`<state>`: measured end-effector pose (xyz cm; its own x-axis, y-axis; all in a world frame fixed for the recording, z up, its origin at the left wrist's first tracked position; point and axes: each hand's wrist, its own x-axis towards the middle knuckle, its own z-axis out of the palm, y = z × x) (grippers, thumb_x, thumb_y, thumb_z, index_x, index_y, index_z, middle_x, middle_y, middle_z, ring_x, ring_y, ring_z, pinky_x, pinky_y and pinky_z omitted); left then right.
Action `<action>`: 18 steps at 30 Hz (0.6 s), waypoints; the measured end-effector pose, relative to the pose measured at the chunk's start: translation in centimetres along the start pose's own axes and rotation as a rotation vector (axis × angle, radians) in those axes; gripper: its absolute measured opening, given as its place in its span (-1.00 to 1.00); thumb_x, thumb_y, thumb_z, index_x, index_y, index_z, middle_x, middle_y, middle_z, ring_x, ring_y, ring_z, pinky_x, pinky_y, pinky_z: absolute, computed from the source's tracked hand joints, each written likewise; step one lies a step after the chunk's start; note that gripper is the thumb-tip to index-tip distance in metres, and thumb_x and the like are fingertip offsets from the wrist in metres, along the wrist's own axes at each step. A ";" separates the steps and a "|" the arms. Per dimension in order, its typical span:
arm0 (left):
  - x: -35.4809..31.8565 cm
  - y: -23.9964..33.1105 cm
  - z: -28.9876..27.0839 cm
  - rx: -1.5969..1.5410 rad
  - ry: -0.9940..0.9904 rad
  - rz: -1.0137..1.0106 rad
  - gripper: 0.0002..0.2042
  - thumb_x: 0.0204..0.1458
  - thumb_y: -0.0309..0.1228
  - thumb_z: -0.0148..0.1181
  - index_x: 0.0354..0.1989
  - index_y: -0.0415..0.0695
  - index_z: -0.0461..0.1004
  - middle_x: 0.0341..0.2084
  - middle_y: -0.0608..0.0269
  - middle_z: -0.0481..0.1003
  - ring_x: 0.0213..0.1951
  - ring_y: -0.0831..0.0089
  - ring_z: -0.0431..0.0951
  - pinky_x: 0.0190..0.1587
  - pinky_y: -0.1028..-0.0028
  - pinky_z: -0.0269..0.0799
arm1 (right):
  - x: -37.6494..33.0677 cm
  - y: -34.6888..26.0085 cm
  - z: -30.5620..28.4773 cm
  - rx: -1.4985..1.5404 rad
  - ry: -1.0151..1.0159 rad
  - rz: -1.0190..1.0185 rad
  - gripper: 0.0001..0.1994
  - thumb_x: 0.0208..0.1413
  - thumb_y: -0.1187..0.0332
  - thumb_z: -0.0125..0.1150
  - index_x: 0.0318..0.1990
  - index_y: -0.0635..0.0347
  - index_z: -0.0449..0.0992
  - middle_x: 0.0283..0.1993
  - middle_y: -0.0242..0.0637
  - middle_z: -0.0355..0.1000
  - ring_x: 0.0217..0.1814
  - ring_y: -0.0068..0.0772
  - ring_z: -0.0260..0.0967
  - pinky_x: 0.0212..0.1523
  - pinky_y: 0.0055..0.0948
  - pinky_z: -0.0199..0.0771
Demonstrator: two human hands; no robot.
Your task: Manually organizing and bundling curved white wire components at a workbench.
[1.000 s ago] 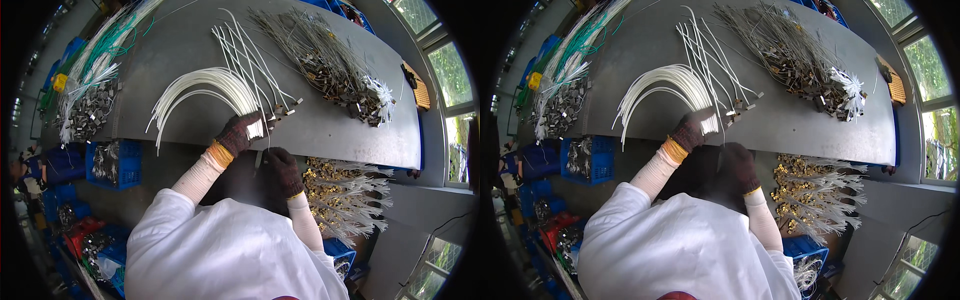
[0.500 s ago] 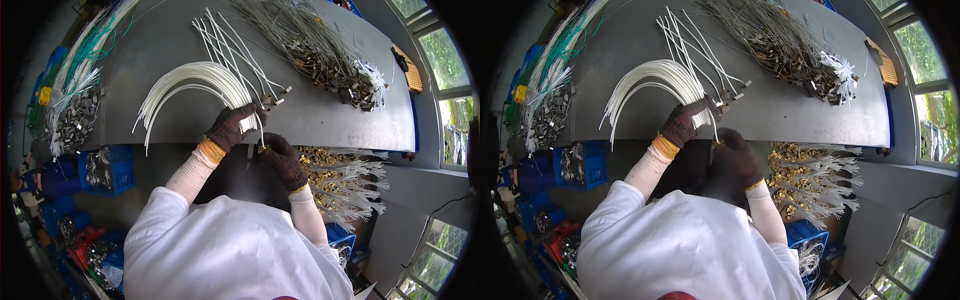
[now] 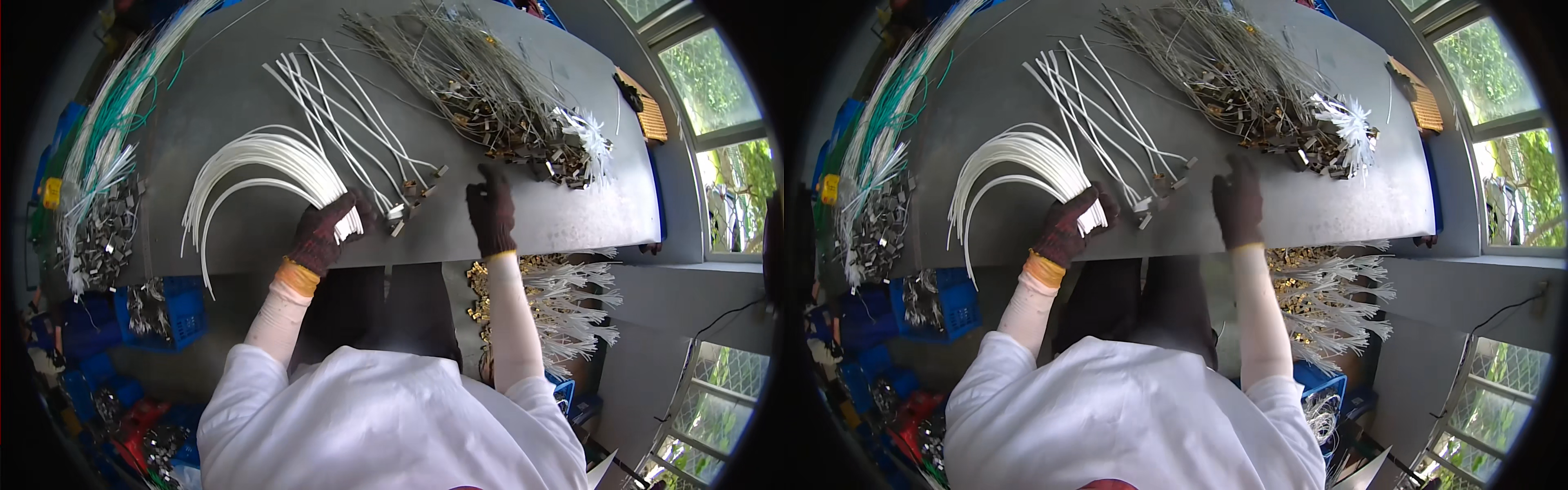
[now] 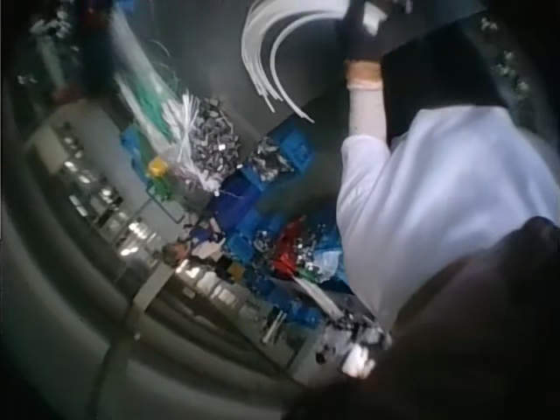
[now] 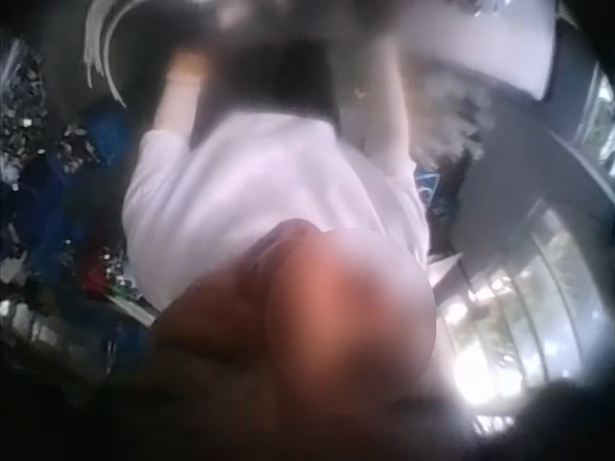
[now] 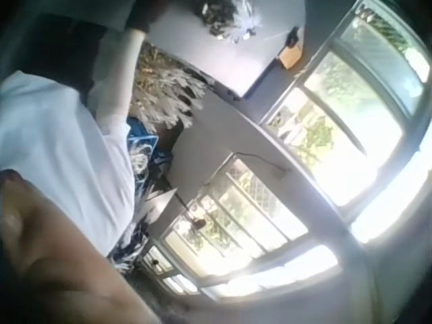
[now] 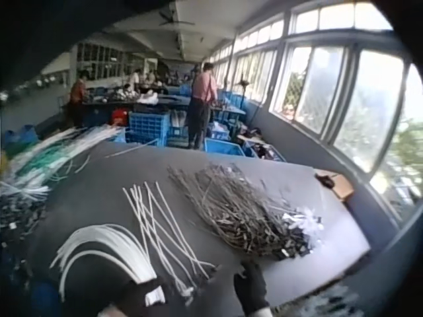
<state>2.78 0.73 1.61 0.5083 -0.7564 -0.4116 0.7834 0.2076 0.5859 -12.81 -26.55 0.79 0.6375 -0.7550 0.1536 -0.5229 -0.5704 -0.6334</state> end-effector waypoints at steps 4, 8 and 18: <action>0.6 -0.1 1.9 0.090 0.007 0.048 -0.74 0.22 -0.33 0.20 0.02 -0.16 0.51 -0.28 0.24 0.55 -0.23 0.39 0.60 -0.17 0.27 0.61 | 6.6 4.9 1.1 -0.216 0.183 -0.099 -0.63 0.12 0.31 0.22 0.11 0.03 0.48 0.15 0.01 0.41 0.01 0.12 0.46 0.00 -0.07 0.50; 1.9 -1.5 1.2 -0.144 -0.047 -0.020 -0.75 0.22 -0.35 0.19 -0.01 -0.21 0.49 -0.30 0.18 0.56 -0.23 0.31 0.60 -0.20 0.26 0.61 | 9.5 1.7 1.8 -0.342 0.025 0.151 -0.63 0.16 0.21 0.16 0.10 0.06 0.47 0.13 0.04 0.42 0.07 0.20 0.41 0.03 0.02 0.46; 0.7 -1.3 3.0 -0.130 -0.088 -0.059 -0.71 0.23 -0.45 0.12 0.09 -0.26 0.41 -0.16 0.03 0.56 -0.11 0.17 0.62 -0.03 0.12 0.61 | 1.0 5.6 -1.0 0.127 -0.030 0.385 -0.47 0.12 0.29 0.24 0.23 0.24 0.30 -0.18 -0.05 0.52 -0.23 -0.12 0.51 -0.21 -0.22 0.53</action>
<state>1.04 -1.96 2.64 0.4310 -0.8200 -0.3766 0.8537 0.2353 0.4645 -15.66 -30.87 -1.81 0.4257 -0.8948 -0.1343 -0.6538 -0.2016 -0.7293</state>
